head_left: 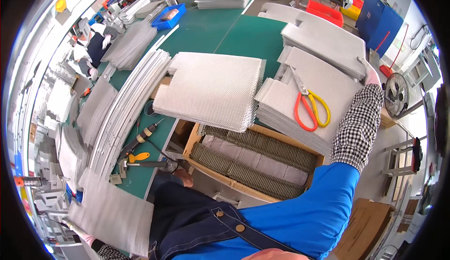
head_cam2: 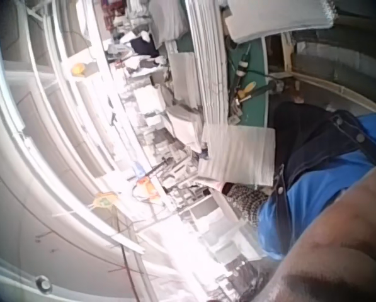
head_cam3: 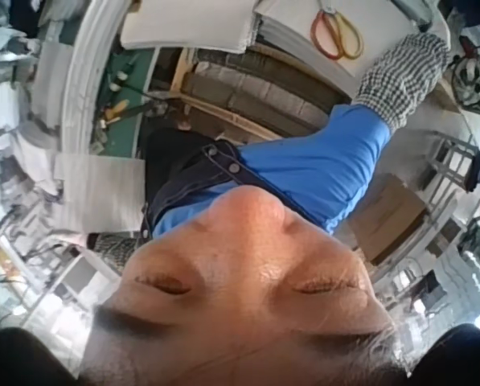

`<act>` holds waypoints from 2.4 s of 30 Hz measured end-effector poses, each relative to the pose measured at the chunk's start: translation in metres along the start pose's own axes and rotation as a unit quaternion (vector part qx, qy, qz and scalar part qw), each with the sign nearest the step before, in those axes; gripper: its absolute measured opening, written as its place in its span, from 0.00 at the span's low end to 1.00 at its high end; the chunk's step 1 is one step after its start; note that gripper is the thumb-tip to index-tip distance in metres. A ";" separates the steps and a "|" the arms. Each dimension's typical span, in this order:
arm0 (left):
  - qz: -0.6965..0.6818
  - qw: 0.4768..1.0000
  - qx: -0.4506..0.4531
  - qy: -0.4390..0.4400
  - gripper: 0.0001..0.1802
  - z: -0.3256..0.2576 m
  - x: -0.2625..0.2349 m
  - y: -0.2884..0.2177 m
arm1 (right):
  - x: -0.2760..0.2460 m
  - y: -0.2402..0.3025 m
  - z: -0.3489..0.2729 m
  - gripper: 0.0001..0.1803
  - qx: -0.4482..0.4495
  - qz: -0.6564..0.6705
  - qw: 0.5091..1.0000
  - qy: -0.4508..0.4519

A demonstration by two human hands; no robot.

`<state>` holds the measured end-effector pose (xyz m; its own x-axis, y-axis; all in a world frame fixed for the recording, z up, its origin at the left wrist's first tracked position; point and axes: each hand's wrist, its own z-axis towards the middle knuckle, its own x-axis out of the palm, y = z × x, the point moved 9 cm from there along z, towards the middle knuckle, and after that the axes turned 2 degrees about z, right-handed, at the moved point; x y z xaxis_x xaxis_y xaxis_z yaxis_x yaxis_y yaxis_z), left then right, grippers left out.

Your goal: The person assembles white mesh panels by inserting small plastic clips into the frame and securing them with a hammer. They then use a handheld power drill to fasten the components together. The finished panels are stacked on a nearby surface.

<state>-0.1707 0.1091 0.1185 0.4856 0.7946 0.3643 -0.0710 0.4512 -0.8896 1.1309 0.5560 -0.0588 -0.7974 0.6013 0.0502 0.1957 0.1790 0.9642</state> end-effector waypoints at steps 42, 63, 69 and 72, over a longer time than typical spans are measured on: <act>-0.038 0.998 0.025 0.039 0.44 0.000 -0.008 -0.028 | 0.107 0.103 -0.105 0.29 -0.219 0.026 0.975 0.043; -0.083 0.995 0.031 0.041 0.43 -0.013 -0.061 -0.040 | 0.250 0.216 -0.227 0.28 -0.271 0.385 0.873 0.129; -0.100 0.993 0.047 0.037 0.43 -0.038 -0.084 -0.060 | 0.366 0.160 -0.276 0.27 -0.241 0.413 0.846 0.237; -0.118 0.990 0.056 0.049 0.42 -0.055 -0.085 -0.072 | 0.431 0.128 -0.339 0.27 -0.261 0.390 0.844 0.260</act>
<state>-0.1587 -0.0131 0.1368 0.5820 0.6210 0.5250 -0.0382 0.6658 -0.7452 0.6191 0.5743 0.1747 -0.7121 -0.0703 0.6985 0.6065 -0.5627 0.5617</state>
